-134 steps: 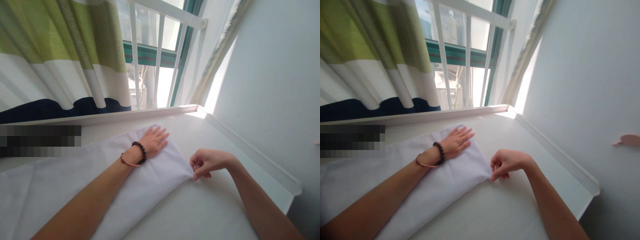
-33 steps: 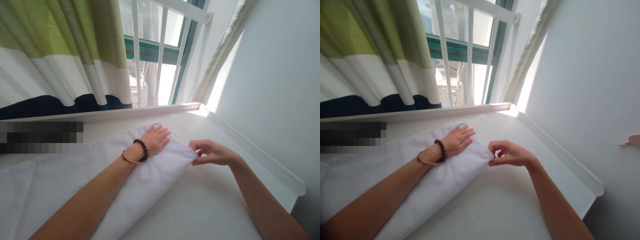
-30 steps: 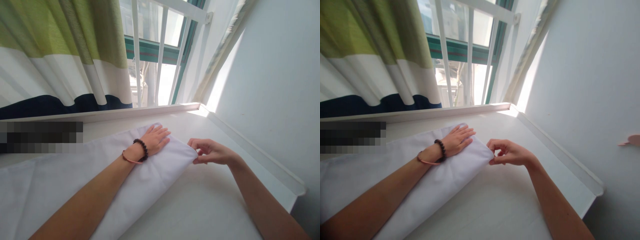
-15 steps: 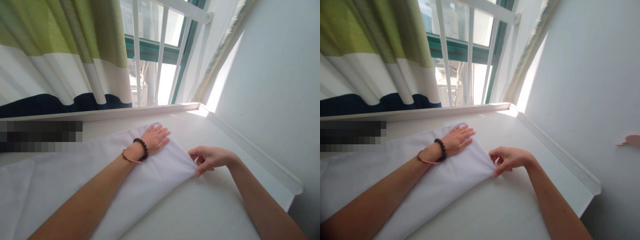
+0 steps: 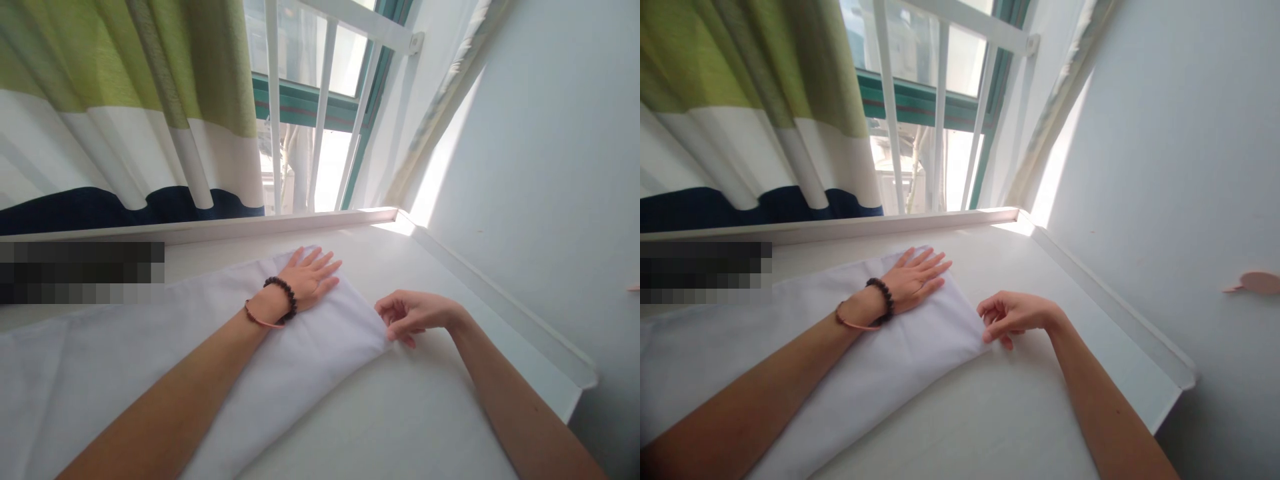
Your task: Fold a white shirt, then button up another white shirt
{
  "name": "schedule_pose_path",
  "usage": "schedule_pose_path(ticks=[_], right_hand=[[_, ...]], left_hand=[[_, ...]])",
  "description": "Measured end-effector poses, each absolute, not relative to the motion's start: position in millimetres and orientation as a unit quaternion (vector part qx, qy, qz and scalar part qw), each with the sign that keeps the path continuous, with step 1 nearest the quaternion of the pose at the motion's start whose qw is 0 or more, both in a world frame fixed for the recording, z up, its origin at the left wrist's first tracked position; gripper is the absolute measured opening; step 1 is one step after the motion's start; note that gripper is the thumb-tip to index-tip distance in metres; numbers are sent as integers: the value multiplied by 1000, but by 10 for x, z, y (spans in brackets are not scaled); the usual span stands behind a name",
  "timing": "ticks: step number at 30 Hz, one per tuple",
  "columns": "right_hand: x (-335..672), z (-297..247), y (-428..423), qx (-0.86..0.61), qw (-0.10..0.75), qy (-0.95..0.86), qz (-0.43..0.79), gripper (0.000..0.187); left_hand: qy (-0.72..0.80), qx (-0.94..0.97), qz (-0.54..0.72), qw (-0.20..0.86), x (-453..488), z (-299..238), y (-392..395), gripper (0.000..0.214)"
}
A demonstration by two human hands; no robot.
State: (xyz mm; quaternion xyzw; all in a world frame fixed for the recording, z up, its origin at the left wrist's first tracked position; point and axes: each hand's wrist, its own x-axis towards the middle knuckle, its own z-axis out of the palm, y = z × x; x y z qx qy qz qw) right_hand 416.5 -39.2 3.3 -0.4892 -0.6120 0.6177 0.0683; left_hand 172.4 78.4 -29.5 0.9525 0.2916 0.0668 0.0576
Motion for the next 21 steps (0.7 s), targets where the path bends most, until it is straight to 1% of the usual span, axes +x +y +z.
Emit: schedule_pose_path(ticks=[4,9,12,17,21], right_hand=[[4209,48,-382,-468,43,-614,634,33],[4167,74,-389,-426,61,-662,614,30],[4151,58,-403,-433,45,-645,627,33],[4184,31,-417,-431,16,-627,648,32],[4192,42,-404,-419,-12,-625,659,39]], left_hand=[[312,947,56,54,1721,-299,815,59],[318,945,49,56,1719,-297,839,60],[319,945,49,56,1722,-293,830,60],[325,943,51,50,1712,-290,834,59],[341,938,48,48,1687,-283,874,63]])
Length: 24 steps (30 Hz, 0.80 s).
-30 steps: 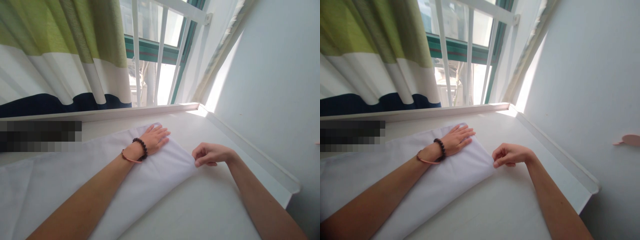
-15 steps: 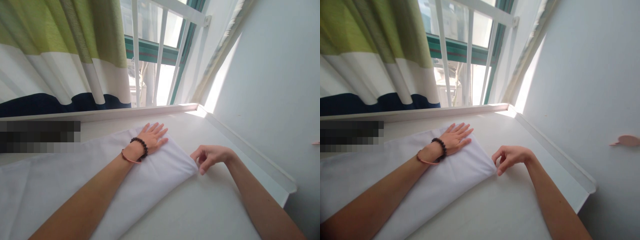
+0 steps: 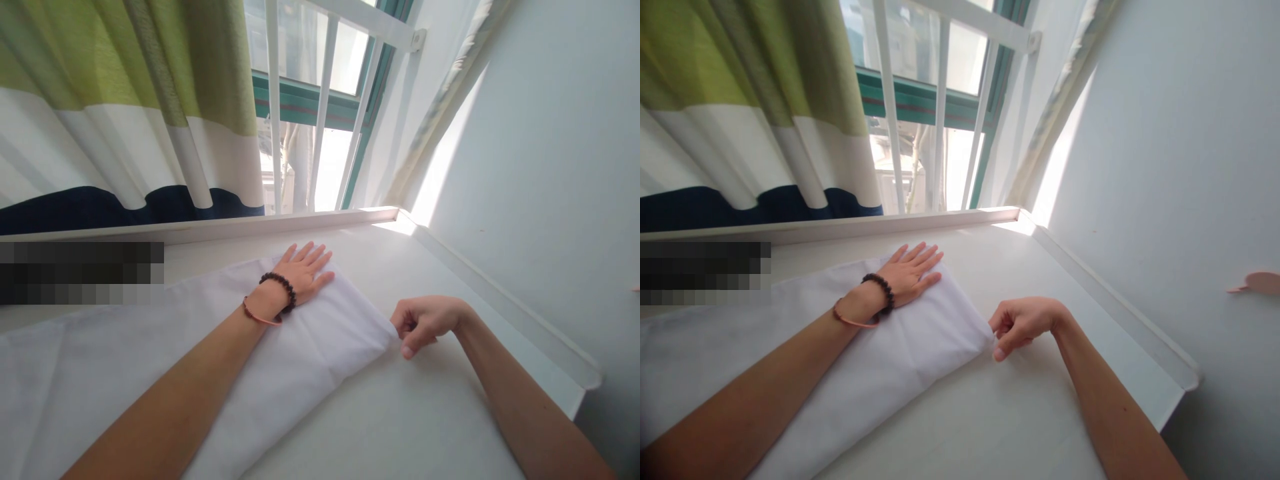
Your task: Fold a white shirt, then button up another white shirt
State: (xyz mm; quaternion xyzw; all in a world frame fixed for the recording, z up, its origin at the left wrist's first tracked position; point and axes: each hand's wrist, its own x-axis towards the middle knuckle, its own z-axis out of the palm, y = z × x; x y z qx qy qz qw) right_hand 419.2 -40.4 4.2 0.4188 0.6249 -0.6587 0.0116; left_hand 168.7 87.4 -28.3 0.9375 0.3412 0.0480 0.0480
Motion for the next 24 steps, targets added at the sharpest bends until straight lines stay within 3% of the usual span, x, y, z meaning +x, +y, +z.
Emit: schedule_pose_path(ticks=[7,12,19,21,24], right_hand=[[4106,99,-380,459,3,627,-629,56],[4052,136,-446,579,-11,612,-539,50],[3696,194,-399,680,-234,667,-196,47],[3463,185,-321,656,-232,710,-105,50],[3119,81,-196,613,-158,774,-33,58]], left_hand=[[358,932,49,37,1708,-300,915,69],[339,940,43,0,1599,-115,837,57],[425,903,-56,-14,993,162,242,64],[450,891,-62,11,886,91,103,67],[470,881,-32,40,847,-67,33,69]])
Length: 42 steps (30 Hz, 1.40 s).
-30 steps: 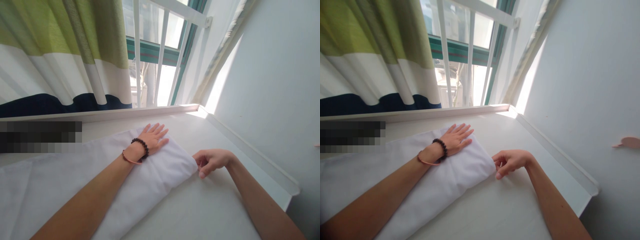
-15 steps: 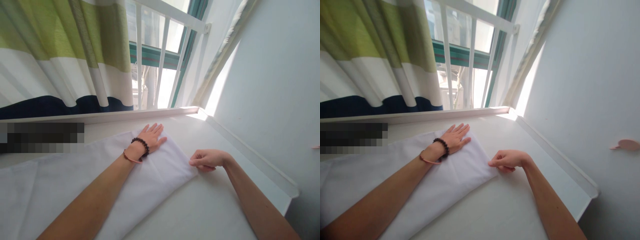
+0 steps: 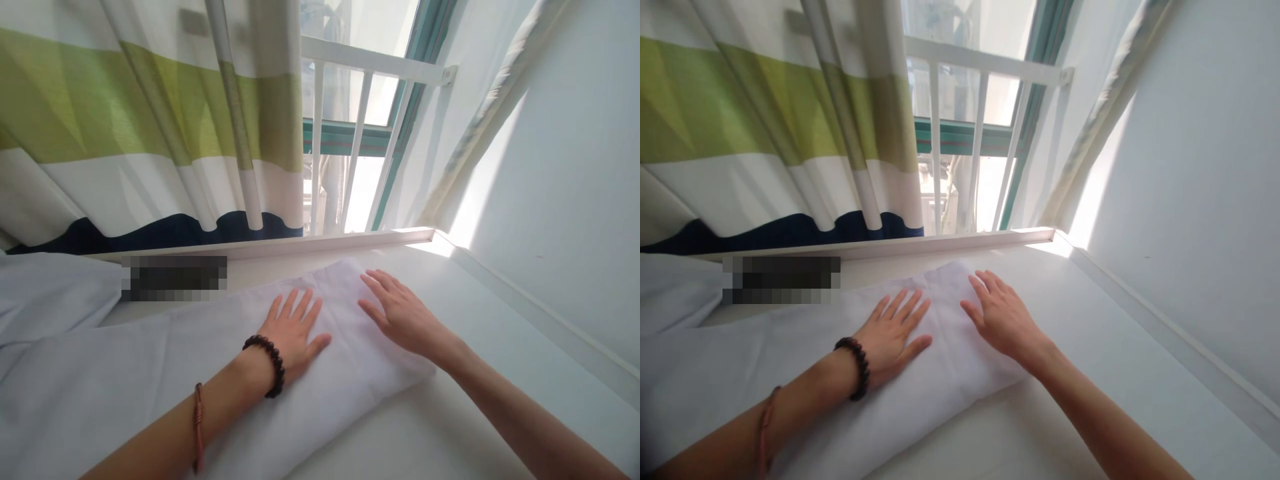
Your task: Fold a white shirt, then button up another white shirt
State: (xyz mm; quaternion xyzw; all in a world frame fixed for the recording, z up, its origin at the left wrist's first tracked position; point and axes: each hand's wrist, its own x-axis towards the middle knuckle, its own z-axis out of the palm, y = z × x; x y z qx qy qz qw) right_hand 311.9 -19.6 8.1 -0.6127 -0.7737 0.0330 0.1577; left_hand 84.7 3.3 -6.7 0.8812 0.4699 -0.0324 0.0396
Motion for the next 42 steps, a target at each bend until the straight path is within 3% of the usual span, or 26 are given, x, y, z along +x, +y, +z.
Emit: schedule_pose_path(ticks=[4,12,20,27,34,42], right_hand=[[2910,-194,-123,-588,73,-805,33,65],[3021,-417,-176,-590,64,-805,19,66],[3433,-704,-92,-605,76,-791,-37,66],[3603,-381,240,-659,11,-749,-67,50],[2603,-294,626,-673,55,-738,2,61],[3557,-512,751,-733,63,-677,-9,62]], left_hand=[[452,891,6,48,787,-157,120,67],[437,897,7,70,193,-90,208,62],[402,910,33,100,461,-136,368,63],[409,907,42,95,566,-156,449,63],[434,897,54,65,382,-183,627,59],[495,867,7,49,-383,-154,631,60]])
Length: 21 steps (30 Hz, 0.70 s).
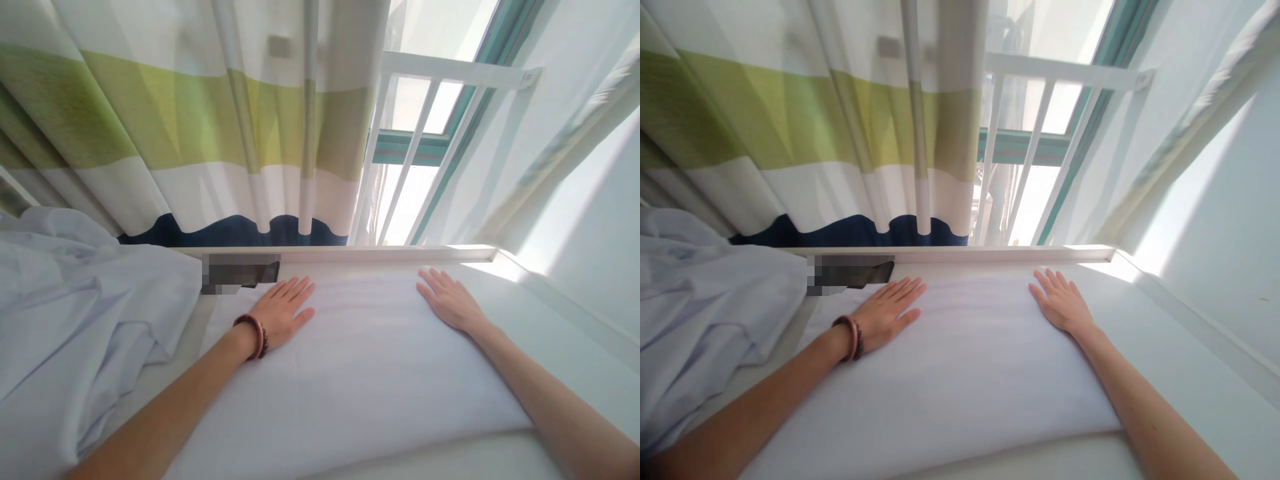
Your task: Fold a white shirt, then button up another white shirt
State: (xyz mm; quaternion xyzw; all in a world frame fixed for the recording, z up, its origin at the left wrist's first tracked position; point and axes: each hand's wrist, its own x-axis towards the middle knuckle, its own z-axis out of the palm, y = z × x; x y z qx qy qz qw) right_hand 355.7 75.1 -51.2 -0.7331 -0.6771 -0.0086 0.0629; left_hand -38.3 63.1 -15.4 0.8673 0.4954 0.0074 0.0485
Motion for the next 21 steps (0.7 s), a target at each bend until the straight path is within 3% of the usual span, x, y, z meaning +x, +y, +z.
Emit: schedule_pose_path(ticks=[14,21], right_hand=[[3918,-505,273,-708,70,-702,34,62],[3861,-365,292,-715,202,-669,-28,42]], left_hand=[[484,872,17,69,-619,-13,116,58],[574,817,-20,54,-1001,356,290,43]])
